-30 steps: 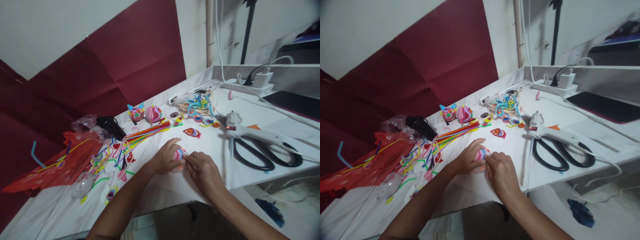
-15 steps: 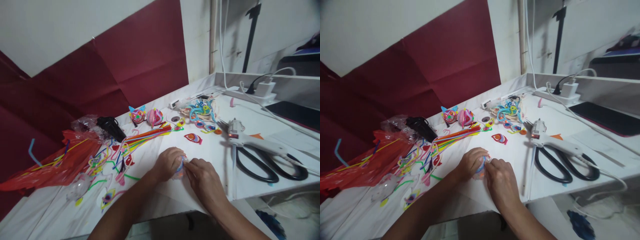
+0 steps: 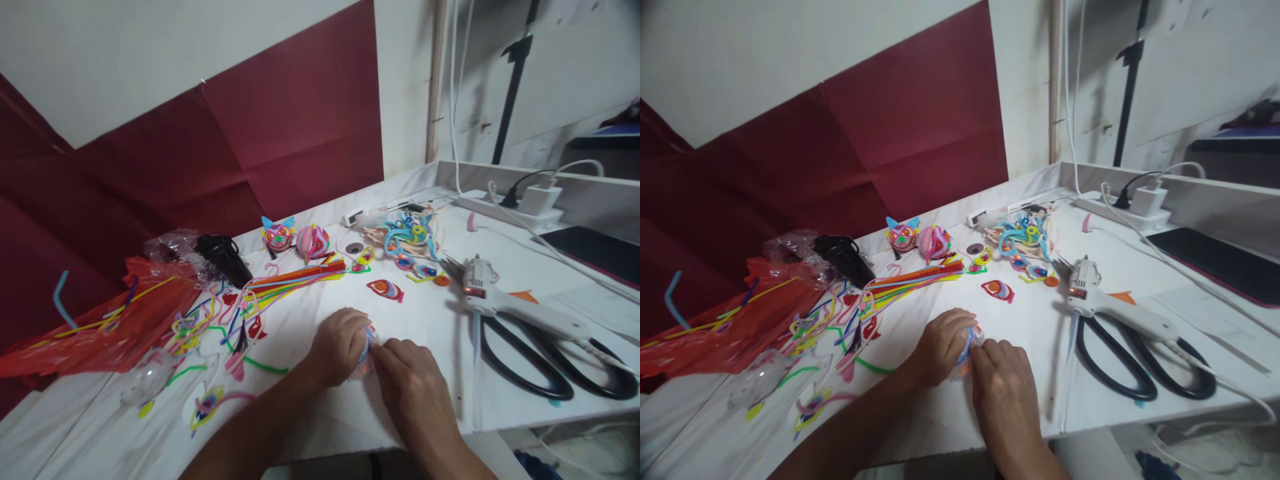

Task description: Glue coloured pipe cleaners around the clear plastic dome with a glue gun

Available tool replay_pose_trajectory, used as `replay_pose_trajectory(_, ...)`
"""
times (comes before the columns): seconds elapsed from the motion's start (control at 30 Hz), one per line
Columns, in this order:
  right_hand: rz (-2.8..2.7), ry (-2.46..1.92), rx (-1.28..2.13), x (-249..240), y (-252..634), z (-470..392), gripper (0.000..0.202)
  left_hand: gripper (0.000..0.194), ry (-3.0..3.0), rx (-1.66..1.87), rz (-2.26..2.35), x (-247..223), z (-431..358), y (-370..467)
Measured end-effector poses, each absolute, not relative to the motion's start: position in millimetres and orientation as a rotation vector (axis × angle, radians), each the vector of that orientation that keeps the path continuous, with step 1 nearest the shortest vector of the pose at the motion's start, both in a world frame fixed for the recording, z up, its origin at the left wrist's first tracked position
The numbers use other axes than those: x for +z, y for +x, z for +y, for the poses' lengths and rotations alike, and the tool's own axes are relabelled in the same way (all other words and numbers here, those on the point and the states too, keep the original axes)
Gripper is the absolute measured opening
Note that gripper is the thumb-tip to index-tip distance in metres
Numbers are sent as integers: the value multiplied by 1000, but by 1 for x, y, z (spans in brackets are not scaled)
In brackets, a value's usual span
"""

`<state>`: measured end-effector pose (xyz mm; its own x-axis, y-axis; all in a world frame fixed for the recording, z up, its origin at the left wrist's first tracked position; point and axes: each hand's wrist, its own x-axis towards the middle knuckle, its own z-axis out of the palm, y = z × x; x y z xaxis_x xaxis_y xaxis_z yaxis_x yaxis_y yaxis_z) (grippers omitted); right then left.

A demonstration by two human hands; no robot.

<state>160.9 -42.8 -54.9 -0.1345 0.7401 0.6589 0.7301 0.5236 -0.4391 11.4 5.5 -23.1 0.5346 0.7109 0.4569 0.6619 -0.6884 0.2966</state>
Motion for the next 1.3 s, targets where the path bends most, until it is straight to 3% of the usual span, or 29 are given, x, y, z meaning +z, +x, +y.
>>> replay_pose_trajectory(0.4,-1907,-1255,-17,-57,152,-53,28,30,2864,771,1198,-17,2,3)
replay_pose_trajectory(0.7,-1993,-1177,134,-50,161,-63,28,34,2884,624,906,-12,7,-6)
replay_pose_trajectory(0.83,-1952,-1100,195,-35,198,-75,28,33,2839,594,890,-7,9,-7)
replay_pose_trajectory(0.9,-1864,-1068,36,-28,230,-75,25,33,2830,580,894,-5,8,-7)
replay_pose_trajectory(1.07,-1789,-1468,-432,-31,325,-41,26,32,2793,580,894,-1,7,-6)
replay_pose_trajectory(1.3,-1930,-1654,-318,-45,385,3,32,35,2726,503,882,-2,10,-15)
